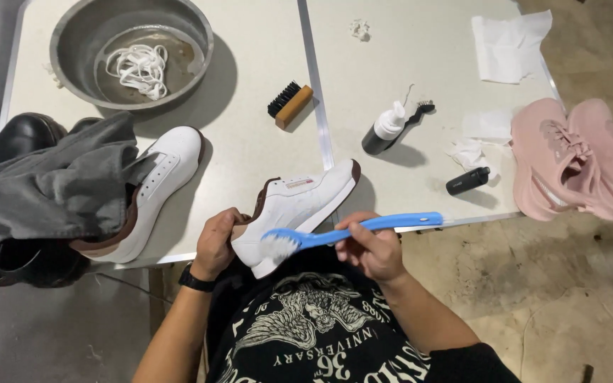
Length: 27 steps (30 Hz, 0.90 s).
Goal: Cleaning a white sneaker using a brush, cleaning foam, and a cloth on a service counter.
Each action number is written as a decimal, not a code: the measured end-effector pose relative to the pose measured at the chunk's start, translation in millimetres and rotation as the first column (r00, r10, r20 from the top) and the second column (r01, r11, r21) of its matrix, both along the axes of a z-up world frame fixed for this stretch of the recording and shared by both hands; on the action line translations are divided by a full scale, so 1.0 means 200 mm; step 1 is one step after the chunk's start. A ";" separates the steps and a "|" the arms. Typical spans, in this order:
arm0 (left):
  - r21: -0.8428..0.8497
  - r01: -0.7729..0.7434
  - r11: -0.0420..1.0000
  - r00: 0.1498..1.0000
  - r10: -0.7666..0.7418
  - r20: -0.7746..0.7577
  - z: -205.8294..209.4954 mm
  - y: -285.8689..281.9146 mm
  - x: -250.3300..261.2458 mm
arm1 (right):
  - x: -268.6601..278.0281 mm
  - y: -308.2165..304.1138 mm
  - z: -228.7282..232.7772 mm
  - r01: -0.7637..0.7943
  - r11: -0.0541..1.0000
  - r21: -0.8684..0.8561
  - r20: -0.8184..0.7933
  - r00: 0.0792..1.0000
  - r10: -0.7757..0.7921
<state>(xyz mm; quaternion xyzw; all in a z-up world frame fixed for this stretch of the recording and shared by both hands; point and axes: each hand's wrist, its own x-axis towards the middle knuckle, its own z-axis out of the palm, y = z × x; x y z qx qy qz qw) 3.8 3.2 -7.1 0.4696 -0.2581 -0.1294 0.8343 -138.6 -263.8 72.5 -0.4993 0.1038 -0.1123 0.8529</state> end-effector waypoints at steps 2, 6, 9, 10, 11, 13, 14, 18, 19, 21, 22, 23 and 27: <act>0.003 -0.004 1.000 1.000 0.004 -0.009 0.00 0.00 -0.03 | 0.02 -0.08 0.00 0.078 0.997 0.011 -0.030 0.997 -0.077; 0.001 -0.001 1.000 1.000 0.001 -0.001 -0.01 0.00 0.00 | 0.14 -0.22 0.09 0.220 0.975 -0.014 0.011 0.976 -0.220; 0.005 0.004 1.000 1.000 -0.004 0.006 -0.06 0.01 0.01 | 0.00 0.00 -0.01 0.063 0.998 0.029 -0.069 0.996 -0.061; 0.007 0.006 1.000 1.000 -0.006 0.005 -0.06 0.01 0.00 | 0.01 -0.05 -0.02 0.065 0.997 0.032 -0.070 0.996 -0.063; 0.005 0.006 1.000 1.000 -0.006 -0.005 -0.04 0.01 -0.02 | 0.03 -0.09 -0.03 0.133 0.991 0.032 -0.056 0.990 -0.131; -0.002 -0.010 1.000 1.000 0.010 -0.007 -0.01 0.02 -0.01 | 0.10 -0.16 0.00 0.183 0.983 0.029 -0.034 0.983 -0.182; 0.014 -0.017 1.000 1.000 0.017 -0.004 0.00 0.01 -0.01 | 0.11 -0.19 0.02 0.214 0.977 0.006 -0.016 0.977 -0.214; 0.019 0.007 1.000 1.000 -0.007 -0.009 -0.05 0.02 0.01 | 0.02 0.00 0.03 0.084 0.996 0.024 -0.038 0.996 -0.083; 0.023 0.013 1.000 1.000 -0.013 -0.014 -0.04 0.01 -0.01 | 0.03 -0.06 0.03 0.090 0.996 0.028 -0.043 0.995 -0.088; 0.024 -0.034 0.999 0.999 0.034 0.000 0.02 0.00 -0.02 | 0.11 -0.19 0.03 0.227 0.974 0.020 0.017 0.974 -0.227; 0.023 -0.035 0.999 0.999 0.035 -0.001 0.01 0.01 -0.02 | 0.11 -0.17 0.04 0.226 0.974 0.019 0.017 0.974 -0.226; 0.014 -0.017 1.000 1.000 0.018 -0.017 0.01 0.02 -0.02 | 0.11 -0.16 0.05 0.221 0.975 0.004 0.002 0.975 -0.221; 0.017 0.015 1.000 1.000 -0.015 -0.005 0.03 0.00 -0.01 | 0.03 -0.03 -0.02 0.078 0.995 0.061 0.014 0.997 -0.079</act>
